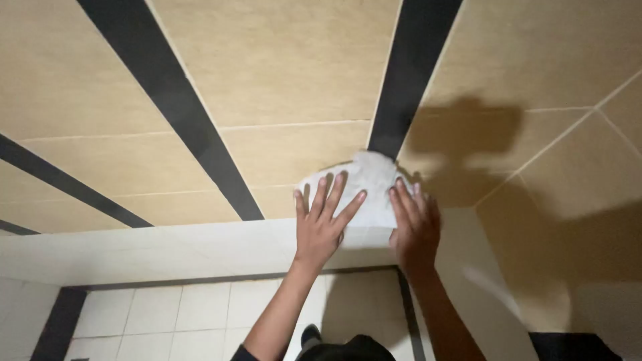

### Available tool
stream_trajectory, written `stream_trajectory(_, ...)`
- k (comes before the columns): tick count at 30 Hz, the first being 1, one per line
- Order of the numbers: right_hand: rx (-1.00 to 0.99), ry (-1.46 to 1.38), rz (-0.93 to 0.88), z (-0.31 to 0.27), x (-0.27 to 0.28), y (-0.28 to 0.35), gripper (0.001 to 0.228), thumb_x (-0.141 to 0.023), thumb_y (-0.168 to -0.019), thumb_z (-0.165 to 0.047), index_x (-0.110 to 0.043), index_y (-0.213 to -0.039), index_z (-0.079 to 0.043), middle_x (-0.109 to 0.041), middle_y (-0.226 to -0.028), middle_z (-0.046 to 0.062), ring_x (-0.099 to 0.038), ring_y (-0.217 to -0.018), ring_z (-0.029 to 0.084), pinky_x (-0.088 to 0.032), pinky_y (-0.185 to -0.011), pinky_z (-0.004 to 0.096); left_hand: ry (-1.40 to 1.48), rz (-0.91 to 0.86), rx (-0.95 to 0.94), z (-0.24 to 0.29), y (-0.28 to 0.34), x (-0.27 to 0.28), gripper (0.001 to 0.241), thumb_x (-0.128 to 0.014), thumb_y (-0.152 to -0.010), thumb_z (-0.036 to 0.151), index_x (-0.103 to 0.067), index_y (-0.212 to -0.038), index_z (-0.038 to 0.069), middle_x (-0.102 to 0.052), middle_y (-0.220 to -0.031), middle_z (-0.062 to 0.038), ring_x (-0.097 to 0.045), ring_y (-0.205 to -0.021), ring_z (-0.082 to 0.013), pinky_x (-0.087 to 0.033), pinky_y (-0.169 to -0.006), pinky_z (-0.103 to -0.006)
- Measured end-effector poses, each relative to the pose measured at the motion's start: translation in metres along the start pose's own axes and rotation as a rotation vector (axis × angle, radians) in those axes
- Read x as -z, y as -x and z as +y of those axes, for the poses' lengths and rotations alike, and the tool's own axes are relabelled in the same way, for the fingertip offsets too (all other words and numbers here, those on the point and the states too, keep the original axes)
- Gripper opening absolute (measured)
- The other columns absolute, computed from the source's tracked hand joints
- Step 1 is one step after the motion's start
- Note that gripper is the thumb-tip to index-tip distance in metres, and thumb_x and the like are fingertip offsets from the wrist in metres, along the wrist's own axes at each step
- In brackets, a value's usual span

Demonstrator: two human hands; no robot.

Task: The person cleans a tiled wall and the countertop next to a sink using a white cloth. The task involves wiping the wall tiles and then moving to the sink area to wipe the counter surface.

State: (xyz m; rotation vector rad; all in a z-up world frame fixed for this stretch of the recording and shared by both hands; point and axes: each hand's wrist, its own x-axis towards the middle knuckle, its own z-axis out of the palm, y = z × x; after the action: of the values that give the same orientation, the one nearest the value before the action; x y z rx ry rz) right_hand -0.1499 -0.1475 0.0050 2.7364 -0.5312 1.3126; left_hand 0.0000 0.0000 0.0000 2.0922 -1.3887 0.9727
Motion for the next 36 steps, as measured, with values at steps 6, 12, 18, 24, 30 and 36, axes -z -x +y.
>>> stream_trajectory(6, 0.033, 0.003, 0.097, -0.007, 0.029, -0.07, 0.066, -0.054, -0.079, 0.007, -0.057, -0.144, 0.001, -0.053, -0.154, 0.017, -0.046, -0.146, 0.042, -0.029, -0.124, 0.06, -0.163, 0.128, -0.124, -0.024, -0.073, 0.034, 0.067, -0.053, -0.106, 0.01, -0.041, -0.163, 0.045, -0.028, -0.174, 0.001, -0.013, -0.164, -0.0228, 0.004, -0.132, -0.0585)
stream_trajectory(12, 0.077, 0.061, 0.225, -0.001, 0.054, -0.126, 0.059, -0.056, -0.088, 0.004, -0.061, -0.146, -0.001, -0.054, -0.157, 0.015, -0.046, -0.148, 0.04, -0.031, -0.126, 0.058, -0.126, 0.273, -0.183, -0.029, -0.131, 0.058, 0.057, -0.052, -0.113, 0.022, -0.04, -0.166, 0.037, -0.029, -0.175, -0.001, -0.019, -0.163, -0.0249, 0.004, -0.129, -0.0591)
stream_trajectory(18, 0.167, 0.1, 0.281, 0.023, 0.053, -0.172, 0.052, -0.055, -0.098, 0.016, -0.064, -0.144, -0.006, -0.058, -0.158, 0.01, -0.045, -0.155, 0.034, -0.032, -0.128, 0.055, 0.0, 0.22, -0.148, -0.027, -0.174, 0.058, 0.064, -0.056, -0.103, 0.008, -0.045, -0.163, 0.025, -0.037, -0.171, -0.004, -0.028, -0.162, -0.0238, -0.011, -0.132, -0.061)
stream_trajectory(24, 0.172, -0.102, 0.25, 0.049, 0.011, -0.166, 0.054, -0.055, -0.097, 0.012, -0.059, -0.146, -0.009, -0.053, -0.159, 0.013, -0.04, -0.156, 0.037, -0.031, -0.129, 0.057, 0.078, 0.207, -0.113, -0.021, -0.167, 0.032, 0.067, -0.059, -0.095, 0.007, -0.05, -0.158, 0.023, -0.039, -0.168, -0.006, -0.031, -0.16, -0.0275, -0.013, -0.131, -0.0613)
stream_trajectory(30, 0.165, -0.112, 0.252, 0.061, -0.033, -0.127, 0.047, -0.059, -0.099, 0.001, -0.06, -0.143, -0.015, -0.053, -0.156, 0.009, -0.04, -0.152, 0.037, -0.029, -0.127, 0.06, 0.125, 0.219, -0.058, -0.014, -0.126, -0.008, 0.063, -0.06, -0.093, 0.01, -0.054, -0.154, 0.025, -0.041, -0.166, -0.007, -0.033, -0.158, -0.027, -0.014, -0.129, -0.0631)
stream_trajectory(36, 0.246, -0.101, 0.239, 0.085, -0.098, -0.052, 0.036, -0.065, -0.105, -0.009, -0.061, -0.141, -0.017, -0.054, -0.156, 0.006, -0.043, -0.15, 0.032, -0.033, -0.124, 0.053, 0.076, 0.163, -0.054, -0.015, -0.047, -0.079, 0.057, -0.06, -0.096, 0.014, -0.056, -0.151, 0.025, -0.041, -0.165, -0.007, -0.034, -0.156, -0.0277, -0.016, -0.127, -0.0652)
